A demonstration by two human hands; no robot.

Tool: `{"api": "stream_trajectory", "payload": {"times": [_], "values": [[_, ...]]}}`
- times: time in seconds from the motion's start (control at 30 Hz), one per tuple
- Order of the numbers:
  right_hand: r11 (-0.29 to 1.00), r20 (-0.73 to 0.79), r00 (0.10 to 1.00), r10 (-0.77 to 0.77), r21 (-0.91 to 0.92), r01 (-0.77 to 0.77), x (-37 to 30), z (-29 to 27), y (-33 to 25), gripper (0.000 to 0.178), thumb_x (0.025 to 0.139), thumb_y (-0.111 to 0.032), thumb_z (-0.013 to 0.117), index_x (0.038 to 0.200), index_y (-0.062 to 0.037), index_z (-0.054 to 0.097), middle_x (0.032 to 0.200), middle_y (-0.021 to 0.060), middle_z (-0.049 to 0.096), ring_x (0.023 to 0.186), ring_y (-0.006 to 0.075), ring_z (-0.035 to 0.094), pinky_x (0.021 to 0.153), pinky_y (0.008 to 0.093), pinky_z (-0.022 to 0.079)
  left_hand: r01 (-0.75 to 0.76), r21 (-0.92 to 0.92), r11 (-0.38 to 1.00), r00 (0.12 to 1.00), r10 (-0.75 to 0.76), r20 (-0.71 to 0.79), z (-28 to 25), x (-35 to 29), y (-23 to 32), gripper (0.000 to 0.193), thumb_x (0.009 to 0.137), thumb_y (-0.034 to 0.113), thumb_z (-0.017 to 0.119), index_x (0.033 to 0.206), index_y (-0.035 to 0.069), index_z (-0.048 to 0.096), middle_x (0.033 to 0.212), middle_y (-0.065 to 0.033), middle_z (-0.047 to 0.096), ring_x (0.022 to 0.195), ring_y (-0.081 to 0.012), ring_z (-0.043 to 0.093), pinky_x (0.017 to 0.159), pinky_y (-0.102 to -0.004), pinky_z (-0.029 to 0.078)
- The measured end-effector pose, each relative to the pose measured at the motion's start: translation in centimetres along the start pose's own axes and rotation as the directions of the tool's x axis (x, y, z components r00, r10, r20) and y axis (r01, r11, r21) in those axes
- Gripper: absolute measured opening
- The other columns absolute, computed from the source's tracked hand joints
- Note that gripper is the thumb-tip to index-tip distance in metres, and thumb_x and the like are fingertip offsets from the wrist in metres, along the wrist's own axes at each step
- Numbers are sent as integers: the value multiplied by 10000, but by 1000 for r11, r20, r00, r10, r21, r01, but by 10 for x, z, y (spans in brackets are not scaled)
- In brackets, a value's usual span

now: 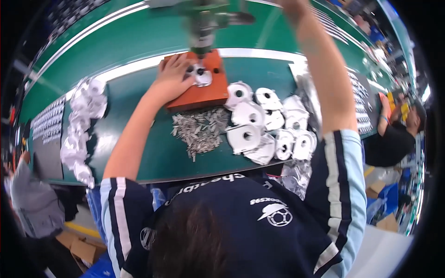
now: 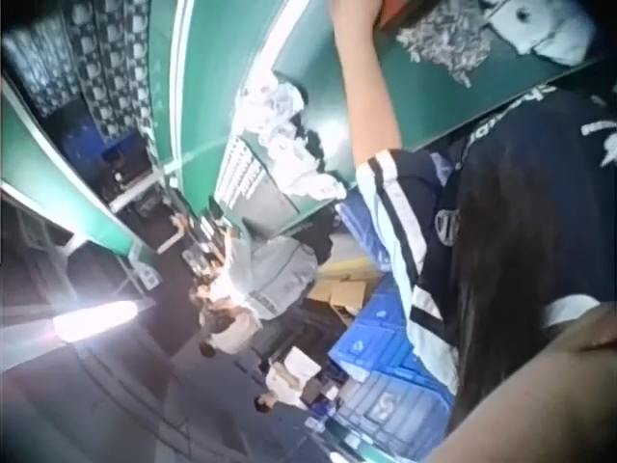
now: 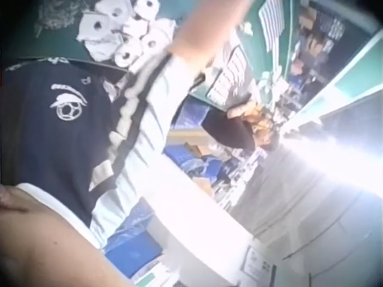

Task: Assembling small white plastic components using a manual arbor press on a factory production floor.

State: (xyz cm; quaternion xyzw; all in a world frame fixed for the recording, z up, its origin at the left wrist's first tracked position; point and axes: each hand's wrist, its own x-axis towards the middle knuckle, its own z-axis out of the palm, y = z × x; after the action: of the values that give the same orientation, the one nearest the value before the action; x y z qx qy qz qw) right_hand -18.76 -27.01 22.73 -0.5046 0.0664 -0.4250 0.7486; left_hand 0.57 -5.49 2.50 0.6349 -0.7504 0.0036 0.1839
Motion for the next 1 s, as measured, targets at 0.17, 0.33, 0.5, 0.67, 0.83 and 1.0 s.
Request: {"api": "stream_trajectory", "payload": {"times": [0.17, 0.33, 0.5, 0.67, 0.83, 1.0], "values": [[816, 12, 990, 143, -568, -112, -41, -35, 70, 393, 933, -346, 388, 978, -31, 618, 852, 103, 637, 814, 221, 609, 750, 360, 491, 46, -87, 995, 990, -33, 140, -15, -21, -12, 455, 853, 266, 510, 1272, 102, 441, 1350, -155, 444, 1286, -317, 368, 1097, -474, 182], [22, -219, 975, 31, -975, -220, -196, -80, -14, 312, 844, -252, 525, 940, 21, 640, 806, 123, 640, 741, 192, 607, 690, 327, 471, 61, -168, 984, 995, -46, 90, -25, -11, -2, 416, 852, 266, 563, 1207, 74, 464, 1134, -188, 573, 1077, -364, 519, 911, -426, 403], [-414, -450, 892, -50, -803, -429, -288, -165, -23, 238, 786, -188, 548, 892, 10, 629, 851, 219, 638, 833, 378, 612, 752, 413, 473, 318, -163, 934, 938, -285, 196, -68, -8, -2, 459, 840, 272, 581, 1246, 105, 448, 1092, -178, 579, 1063, -338, 545, 857, -432, 446], [-375, -492, 870, -22, -803, -463, -328, -208, 5, 381, 754, -146, 608, 1103, 2, 567, 1024, 236, 608, 979, 379, 580, 843, 407, 456, 124, -343, 931, 981, -64, 182, -57, 13, -34, 397, 812, 289, 616, 1165, 114, 567, 896, -157, 654, 816, -270, 656, 722, -382, 517], [-479, -436, 893, -114, -763, -434, -339, -241, 21, 422, 784, -13, 497, 1205, 10, 506, 1074, 269, 569, 1002, 392, 561, 870, 399, 440, 379, -256, 889, 823, -198, 533, -86, 21, -29, 401, 739, 362, 627, 1083, 157, 665, 1070, -107, 642, 926, -234, 632, 764, -361, 522], [-390, -351, 923, -160, -836, -386, -343, -268, 21, 313, 796, -55, 501, 1102, 13, 524, 941, 258, 602, 901, 398, 576, 771, 406, 440, 511, -408, 757, 826, -300, 477, -94, -6, -64, 503, 684, 462, 643, 1077, 150, 667, 1053, -107, 640, 919, -256, 628, 820, -393, 505]]}}
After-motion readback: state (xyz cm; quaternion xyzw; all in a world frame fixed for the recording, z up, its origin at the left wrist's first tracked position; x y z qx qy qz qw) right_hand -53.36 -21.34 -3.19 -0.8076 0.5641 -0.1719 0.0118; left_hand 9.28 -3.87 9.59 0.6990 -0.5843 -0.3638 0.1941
